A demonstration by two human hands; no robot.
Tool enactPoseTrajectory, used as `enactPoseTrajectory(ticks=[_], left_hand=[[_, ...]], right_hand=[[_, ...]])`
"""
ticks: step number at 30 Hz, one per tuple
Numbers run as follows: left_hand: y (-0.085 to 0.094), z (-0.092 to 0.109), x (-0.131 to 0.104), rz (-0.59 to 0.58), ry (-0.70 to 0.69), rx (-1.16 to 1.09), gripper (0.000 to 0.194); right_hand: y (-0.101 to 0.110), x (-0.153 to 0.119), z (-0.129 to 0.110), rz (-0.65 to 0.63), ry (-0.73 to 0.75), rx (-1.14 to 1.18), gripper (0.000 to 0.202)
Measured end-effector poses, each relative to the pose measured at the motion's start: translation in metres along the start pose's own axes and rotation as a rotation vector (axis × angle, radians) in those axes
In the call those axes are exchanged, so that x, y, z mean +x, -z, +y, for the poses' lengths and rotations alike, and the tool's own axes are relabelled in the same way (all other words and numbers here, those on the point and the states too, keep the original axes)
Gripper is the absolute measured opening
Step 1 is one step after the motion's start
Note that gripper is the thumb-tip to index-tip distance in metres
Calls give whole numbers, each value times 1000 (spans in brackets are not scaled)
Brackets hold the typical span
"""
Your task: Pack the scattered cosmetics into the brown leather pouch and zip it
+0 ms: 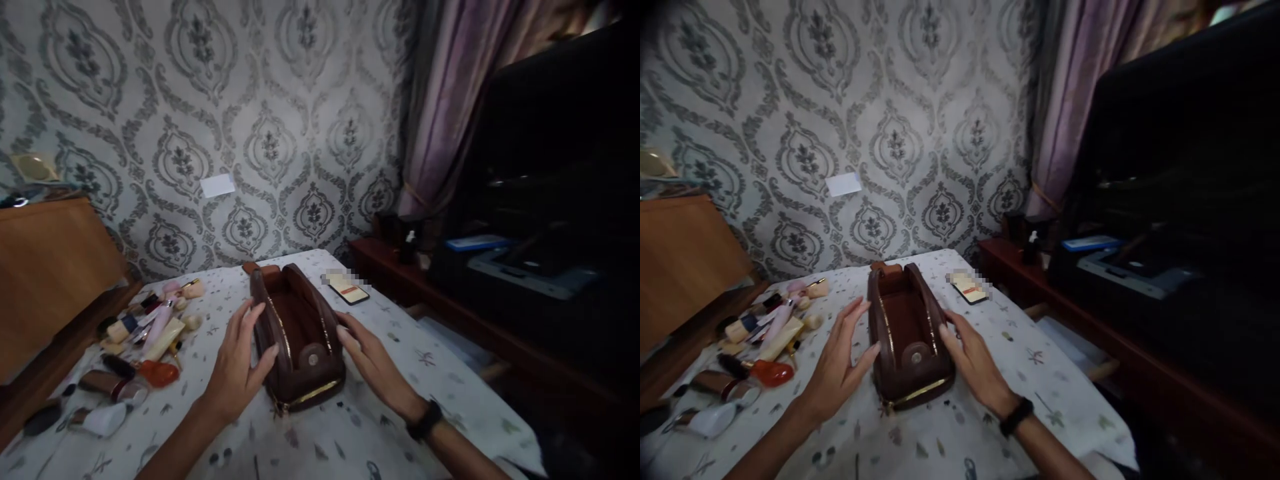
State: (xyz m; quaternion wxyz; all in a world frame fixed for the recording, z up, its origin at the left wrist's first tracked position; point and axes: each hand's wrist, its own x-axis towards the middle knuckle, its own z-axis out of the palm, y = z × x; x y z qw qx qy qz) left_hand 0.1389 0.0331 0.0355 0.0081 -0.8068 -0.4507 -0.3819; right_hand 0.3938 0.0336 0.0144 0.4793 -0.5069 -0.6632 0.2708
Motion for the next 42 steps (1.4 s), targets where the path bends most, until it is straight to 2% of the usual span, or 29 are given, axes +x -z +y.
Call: enactPoseTrajectory(ticks=[3,6,7,9,11,16,23,27,31,34,36,40,42], left_hand=[[-14,7,8,-47,-7,-15,54],[-24,7,4,-51,-34,-9,49],[-26,5,1,-44,-32,-10,49],[-28,2,-3,-23,-28,-22,52],[-31,-1,-8,1,-35,-32,55],[-42,-10,-18,70,-70,-52,63],[-45,-14,-18,74,-102,-107,64],[-46,-16,-20,81,-105,-144,64],[-41,-17,-18,69,-130,-88,65],[-28,-14,-8,44,-234,11,64],[-17,-12,1,-1,-323,95,61],[0,-7,20,-132,-470,198,49],[2,-6,25,-165,-509,199,43]], right_hand=[[-9,3,-6,1,34,119,49],[-7,10,15,30,2,150,50],[-3,15,25,34,-34,112,50],[7,29,50,63,-104,-152,45],[18,47,75,113,-170,-291,39],[33,85,116,174,-331,-554,62],[28,100,130,143,-362,-721,65],[26,103,135,158,-361,-757,68],[24,104,141,196,-347,-747,67],[22,104,138,236,-314,-693,64],[19,101,126,254,-263,-632,60],[9,83,74,225,-40,-431,45],[3,69,41,213,146,-134,41]])
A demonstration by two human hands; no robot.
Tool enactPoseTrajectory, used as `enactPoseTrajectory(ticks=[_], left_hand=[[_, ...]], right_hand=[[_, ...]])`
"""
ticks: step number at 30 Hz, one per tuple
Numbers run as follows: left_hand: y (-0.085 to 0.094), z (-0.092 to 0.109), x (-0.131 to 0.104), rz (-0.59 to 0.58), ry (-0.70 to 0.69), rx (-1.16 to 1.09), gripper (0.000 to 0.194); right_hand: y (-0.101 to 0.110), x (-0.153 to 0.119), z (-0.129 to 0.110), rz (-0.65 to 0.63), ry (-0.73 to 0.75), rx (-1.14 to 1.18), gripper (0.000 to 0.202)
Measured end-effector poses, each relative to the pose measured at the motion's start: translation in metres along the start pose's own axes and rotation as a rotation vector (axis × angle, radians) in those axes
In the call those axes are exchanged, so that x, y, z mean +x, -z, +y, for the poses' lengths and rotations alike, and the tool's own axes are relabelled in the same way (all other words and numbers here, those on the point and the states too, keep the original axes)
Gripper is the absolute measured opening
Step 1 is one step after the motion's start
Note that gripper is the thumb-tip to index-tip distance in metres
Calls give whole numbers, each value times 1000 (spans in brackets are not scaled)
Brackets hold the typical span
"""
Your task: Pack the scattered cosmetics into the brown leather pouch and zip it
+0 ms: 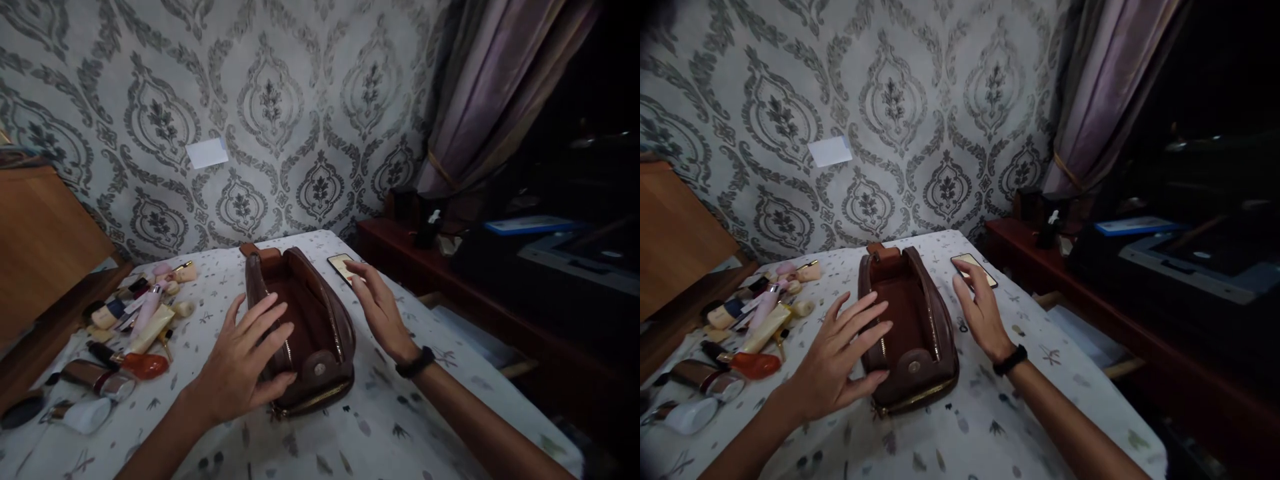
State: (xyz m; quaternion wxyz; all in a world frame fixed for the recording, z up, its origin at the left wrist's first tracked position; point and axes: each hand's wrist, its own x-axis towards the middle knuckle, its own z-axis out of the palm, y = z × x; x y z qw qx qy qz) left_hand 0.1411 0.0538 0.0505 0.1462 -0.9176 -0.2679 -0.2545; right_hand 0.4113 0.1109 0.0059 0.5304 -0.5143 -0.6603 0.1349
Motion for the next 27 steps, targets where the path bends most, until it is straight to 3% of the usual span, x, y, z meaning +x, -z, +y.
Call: enactPoseTrajectory(ticks=[3,6,14,21,27], left_hand=[[-1,-2,1,-4,-18,-28,37],[-5,-3,-3,16,-13,-42,35],[-14,-4,-8,124,-3,-22,29],[-24,-11,-6,264,1,2,21],[-17,-11,1,231,24,57,21]], right_hand=[[-1,-16,-41,-101,196,103,46],[-8,-29,-54,-151,185,29,49],[-18,-41,-43,-73,39,105,54],[-26,-35,-46,13,34,214,48],[-32,-29,-40,18,64,220,46]])
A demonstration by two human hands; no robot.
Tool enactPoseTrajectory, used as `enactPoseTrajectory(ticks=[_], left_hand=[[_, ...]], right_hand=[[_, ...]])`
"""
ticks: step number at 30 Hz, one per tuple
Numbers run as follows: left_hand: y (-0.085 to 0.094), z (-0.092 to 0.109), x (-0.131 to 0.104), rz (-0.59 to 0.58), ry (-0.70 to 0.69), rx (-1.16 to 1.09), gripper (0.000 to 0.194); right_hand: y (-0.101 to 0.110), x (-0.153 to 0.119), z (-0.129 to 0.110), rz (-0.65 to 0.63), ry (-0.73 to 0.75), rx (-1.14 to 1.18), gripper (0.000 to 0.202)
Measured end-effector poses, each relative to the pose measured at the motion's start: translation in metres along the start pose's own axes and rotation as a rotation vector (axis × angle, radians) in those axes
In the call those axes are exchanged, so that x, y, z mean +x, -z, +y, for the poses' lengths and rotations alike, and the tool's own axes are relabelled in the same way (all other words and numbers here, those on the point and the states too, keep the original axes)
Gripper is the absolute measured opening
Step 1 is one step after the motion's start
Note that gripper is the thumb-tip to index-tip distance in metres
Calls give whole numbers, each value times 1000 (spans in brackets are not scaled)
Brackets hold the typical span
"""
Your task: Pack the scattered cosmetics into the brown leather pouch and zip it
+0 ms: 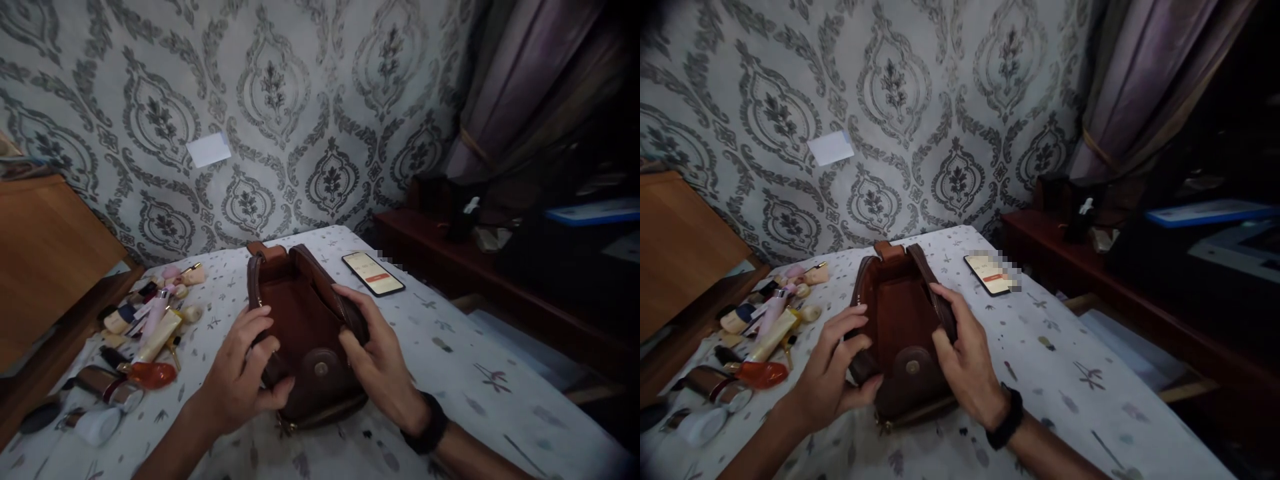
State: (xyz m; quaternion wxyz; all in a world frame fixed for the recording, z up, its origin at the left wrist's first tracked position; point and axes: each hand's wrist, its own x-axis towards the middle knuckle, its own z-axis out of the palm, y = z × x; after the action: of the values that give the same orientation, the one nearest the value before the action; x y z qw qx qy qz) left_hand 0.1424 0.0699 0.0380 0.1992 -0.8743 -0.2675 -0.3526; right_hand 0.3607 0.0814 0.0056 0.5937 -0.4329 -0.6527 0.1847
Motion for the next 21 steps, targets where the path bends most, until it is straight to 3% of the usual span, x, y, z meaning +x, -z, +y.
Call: enactPoseTrajectory(ticks=[4,8,13,17,18,21], left_hand=[[7,12,14,-118,38,19,15],[9,24,19,-218,-18,-51,11],[13,32,-1,-91,-56,12,18],[22,34,-27,-5,-46,49,29],[23,34,-32,11,-34,59,28],[19,33,-41,79,-33,91,26]], right_hand=[[3,-2,0,-77,26,-94,46],[4,-6,-1,-120,64,-153,46],[8,-10,-4,-112,129,-289,47],[13,6,-12,-71,354,-438,34],[11,15,-14,-122,437,-446,31],[-8,43,-13,-441,626,-544,25]])
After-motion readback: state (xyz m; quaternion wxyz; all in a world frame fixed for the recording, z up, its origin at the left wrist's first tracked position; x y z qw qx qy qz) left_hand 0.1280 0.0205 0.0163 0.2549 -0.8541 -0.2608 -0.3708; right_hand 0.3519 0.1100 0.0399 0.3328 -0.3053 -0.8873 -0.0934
